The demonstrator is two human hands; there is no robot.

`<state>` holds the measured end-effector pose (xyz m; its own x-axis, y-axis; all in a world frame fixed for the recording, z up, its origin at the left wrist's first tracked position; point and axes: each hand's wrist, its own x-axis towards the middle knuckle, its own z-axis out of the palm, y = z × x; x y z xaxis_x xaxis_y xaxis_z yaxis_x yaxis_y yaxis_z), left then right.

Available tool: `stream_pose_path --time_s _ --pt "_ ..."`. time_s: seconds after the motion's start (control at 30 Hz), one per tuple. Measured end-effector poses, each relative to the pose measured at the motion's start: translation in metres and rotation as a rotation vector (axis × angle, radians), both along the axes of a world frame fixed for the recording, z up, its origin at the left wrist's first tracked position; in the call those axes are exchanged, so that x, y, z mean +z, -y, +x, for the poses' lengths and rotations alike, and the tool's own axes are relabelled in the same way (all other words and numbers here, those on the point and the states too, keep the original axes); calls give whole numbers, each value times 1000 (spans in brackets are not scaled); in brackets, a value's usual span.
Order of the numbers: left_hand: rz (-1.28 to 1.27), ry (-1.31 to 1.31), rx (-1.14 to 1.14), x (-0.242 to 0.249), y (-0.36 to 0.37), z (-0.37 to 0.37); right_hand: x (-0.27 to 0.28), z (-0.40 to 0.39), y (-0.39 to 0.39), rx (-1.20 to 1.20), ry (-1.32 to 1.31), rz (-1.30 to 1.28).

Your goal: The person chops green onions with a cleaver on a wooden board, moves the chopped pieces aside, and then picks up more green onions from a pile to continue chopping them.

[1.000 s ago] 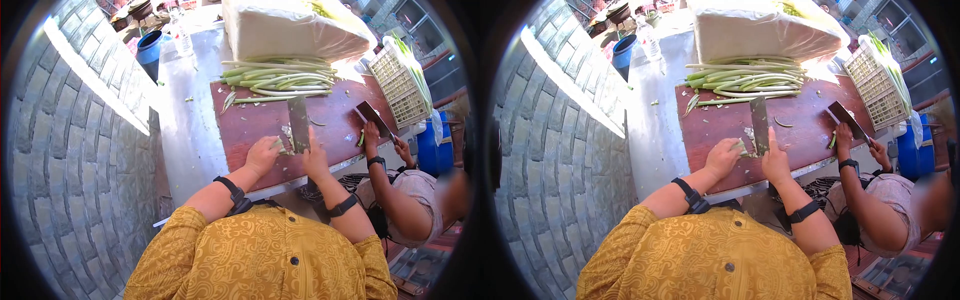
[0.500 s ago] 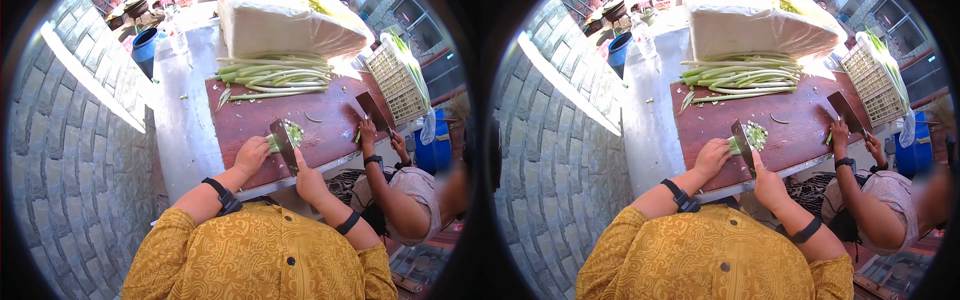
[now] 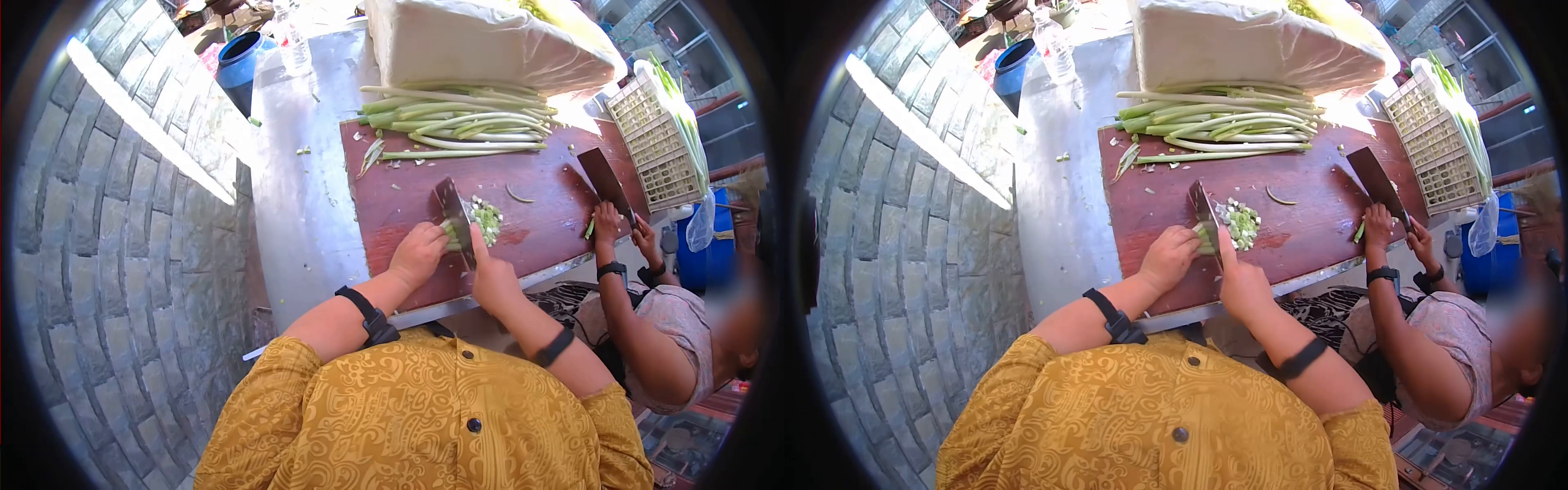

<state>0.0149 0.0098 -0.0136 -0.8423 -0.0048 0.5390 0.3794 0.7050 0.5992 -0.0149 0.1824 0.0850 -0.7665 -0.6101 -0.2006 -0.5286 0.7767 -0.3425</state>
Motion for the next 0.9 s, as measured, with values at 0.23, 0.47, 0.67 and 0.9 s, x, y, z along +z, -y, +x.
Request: stream_pose_path --time_s 0.23,0.47,0.67,0.9 --pt "57 -9 8 1 0 3 -29 -23 -4 -190 -74 -197" --pt "66 -8 55 2 -1 4 28 5 -8 -51 -2 -108" --pt "57 -21 46 -2 0 1 41 15 -13 1 95 111" --pt "74 -12 15 1 1 0 -18 -23 23 -49 -7 -50"
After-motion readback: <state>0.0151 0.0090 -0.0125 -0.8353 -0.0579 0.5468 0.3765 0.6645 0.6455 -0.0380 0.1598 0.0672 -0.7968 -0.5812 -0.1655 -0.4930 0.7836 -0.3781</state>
